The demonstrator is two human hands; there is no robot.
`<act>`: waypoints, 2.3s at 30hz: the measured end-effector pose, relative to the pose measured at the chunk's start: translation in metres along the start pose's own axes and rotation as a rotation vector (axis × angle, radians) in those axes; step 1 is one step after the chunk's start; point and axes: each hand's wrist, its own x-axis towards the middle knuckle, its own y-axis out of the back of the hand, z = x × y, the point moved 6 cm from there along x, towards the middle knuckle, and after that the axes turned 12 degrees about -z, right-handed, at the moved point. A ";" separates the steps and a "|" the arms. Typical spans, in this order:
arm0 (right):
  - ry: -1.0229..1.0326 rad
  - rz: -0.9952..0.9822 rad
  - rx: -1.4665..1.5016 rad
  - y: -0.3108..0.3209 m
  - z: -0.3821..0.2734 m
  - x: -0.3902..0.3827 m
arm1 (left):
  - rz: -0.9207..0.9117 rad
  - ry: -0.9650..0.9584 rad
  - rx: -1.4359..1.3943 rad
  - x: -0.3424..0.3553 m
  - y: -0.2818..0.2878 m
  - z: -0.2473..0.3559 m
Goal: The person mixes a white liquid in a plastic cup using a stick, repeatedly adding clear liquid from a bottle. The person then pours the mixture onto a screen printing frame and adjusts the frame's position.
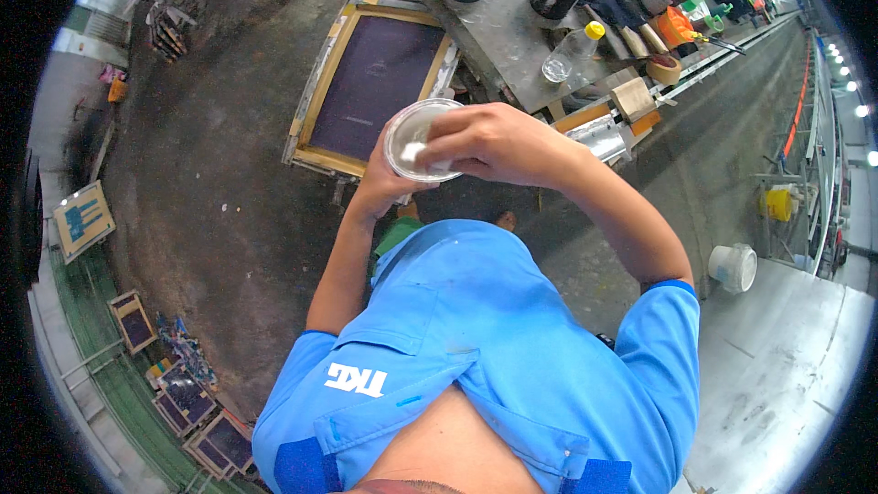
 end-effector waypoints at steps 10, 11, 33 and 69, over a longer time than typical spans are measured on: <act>0.014 -0.030 -0.125 0.036 -0.006 -0.004 | -0.073 0.019 0.030 0.001 -0.005 0.000; 0.019 -0.024 -0.142 0.033 -0.005 -0.001 | -0.079 0.023 0.034 0.003 -0.006 0.001; -0.454 0.286 0.204 0.001 0.045 -0.045 | 0.124 -0.039 -0.013 0.011 -0.015 -0.021; -0.450 0.288 0.034 0.016 0.045 -0.059 | 0.058 -0.003 0.003 0.014 -0.030 -0.022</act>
